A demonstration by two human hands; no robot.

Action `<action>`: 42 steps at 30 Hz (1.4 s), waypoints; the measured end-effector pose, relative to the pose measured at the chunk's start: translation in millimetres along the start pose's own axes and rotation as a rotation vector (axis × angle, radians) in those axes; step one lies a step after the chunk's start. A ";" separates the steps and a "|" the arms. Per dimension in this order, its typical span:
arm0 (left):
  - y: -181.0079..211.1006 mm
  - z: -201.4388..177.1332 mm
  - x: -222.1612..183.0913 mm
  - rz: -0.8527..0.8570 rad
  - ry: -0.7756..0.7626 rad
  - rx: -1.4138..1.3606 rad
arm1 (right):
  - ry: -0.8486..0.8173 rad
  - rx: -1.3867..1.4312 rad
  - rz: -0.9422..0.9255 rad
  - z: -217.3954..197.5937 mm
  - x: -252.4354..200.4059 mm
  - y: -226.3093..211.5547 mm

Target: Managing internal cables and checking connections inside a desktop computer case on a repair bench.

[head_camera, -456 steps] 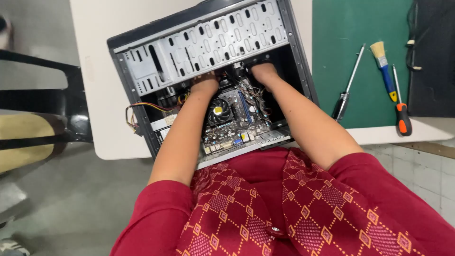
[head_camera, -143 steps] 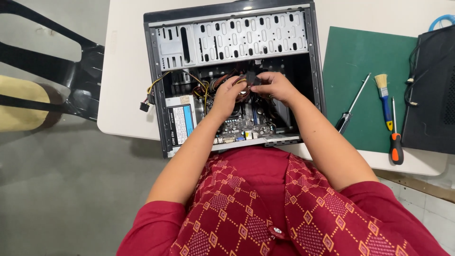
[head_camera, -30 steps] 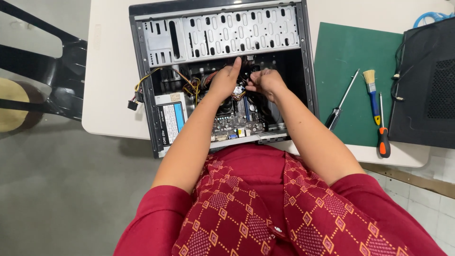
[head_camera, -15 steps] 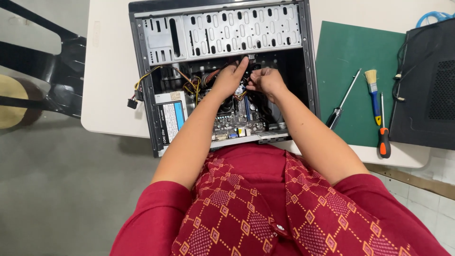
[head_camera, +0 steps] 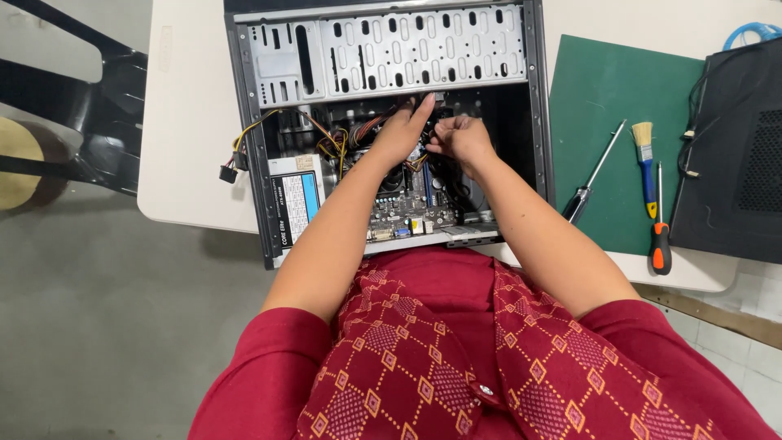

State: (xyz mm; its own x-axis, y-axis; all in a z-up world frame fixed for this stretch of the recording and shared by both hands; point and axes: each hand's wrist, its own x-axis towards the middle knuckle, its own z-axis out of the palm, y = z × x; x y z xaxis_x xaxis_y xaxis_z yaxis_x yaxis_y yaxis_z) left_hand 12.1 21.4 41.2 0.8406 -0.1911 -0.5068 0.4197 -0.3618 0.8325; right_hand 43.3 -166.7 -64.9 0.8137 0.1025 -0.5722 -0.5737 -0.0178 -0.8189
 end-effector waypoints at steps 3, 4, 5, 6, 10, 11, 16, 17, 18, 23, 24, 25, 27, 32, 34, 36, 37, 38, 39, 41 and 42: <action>-1.8 0.6 5.1 0.000 -0.005 -0.009 | 0.010 0.022 -0.018 0.4 5.7 7.4; -4.6 2.5 6.1 -0.001 -0.006 -0.010 | 0.010 0.022 -0.017 3.2 -3.0 -0.5; -7.5 3.7 6.9 -0.015 -0.006 -0.018 | 0.027 0.040 -0.035 6.6 -11.4 -8.5; -10.4 4.8 7.6 -0.029 -0.005 -0.025 | 0.044 0.058 -0.054 10.2 -19.9 -16.5; 5.0 -1.0 3.3 -0.034 -0.013 -0.035 | 0.002 0.024 -0.062 -2.6 0.8 0.5; 8.4 -2.2 2.0 -0.039 -0.009 -0.035 | -0.024 -0.052 -0.100 -2.3 -1.1 -3.9; 18.1 -3.6 -5.6 -0.030 -0.002 -0.057 | -0.067 -0.374 -0.204 -10.5 -6.5 -17.2; 18.1 -2.8 -4.5 -0.037 -0.007 -0.045 | -0.051 -0.667 -0.320 -14.8 -4.4 -16.8; 18.1 -1.7 -3.5 -0.044 -0.013 -0.033 | -0.034 -0.960 -0.435 -19.5 -2.3 -16.4; 18.8 -5.2 2.4 -0.095 -0.020 -0.005 | -0.082 -1.378 -0.660 -20.8 -1.3 -24.1; 17.7 -3.3 5.3 -0.109 -0.014 0.005 | -0.078 -1.430 -0.748 -23.1 1.9 -22.1; 19.7 -2.7 3.7 -0.109 -0.015 0.008 | -0.076 -1.427 -0.748 -23.0 2.1 -21.1; 22.6 -2.3 0.3 -0.085 -0.006 -0.003 | -0.058 -1.439 -0.793 -21.3 2.7 -18.3; 21.3 -1.4 2.4 -0.106 0.001 -0.027 | -0.054 -1.421 -0.825 -22.1 2.1 -14.1; 17.7 0.7 3.2 -0.111 0.003 -0.040 | -0.050 -1.404 -0.868 -24.1 4.9 -8.0; 17.9 2.5 3.7 -0.089 0.043 -0.110 | -0.036 -1.368 -0.884 -26.7 11.0 -1.2; 17.1 2.8 5.5 -0.089 0.042 -0.110 | -0.035 -1.368 -0.882 -27.2 12.2 0.3; 16.0 3.1 7.3 -0.089 0.046 -0.110 | -0.029 -1.357 -0.883 -27.6 13.4 2.1; 13.7 3.6 7.7 -0.092 0.051 -0.112 | -0.027 -1.345 -0.884 -27.2 13.8 5.1; 12.1 4.7 8.8 -0.094 0.053 -0.120 | -0.033 -1.341 -0.885 -29.9 20.2 10.6; 11.5 5.2 9.3 -0.092 0.055 -0.127 | -0.037 -1.338 -0.890 -31.3 23.3 13.1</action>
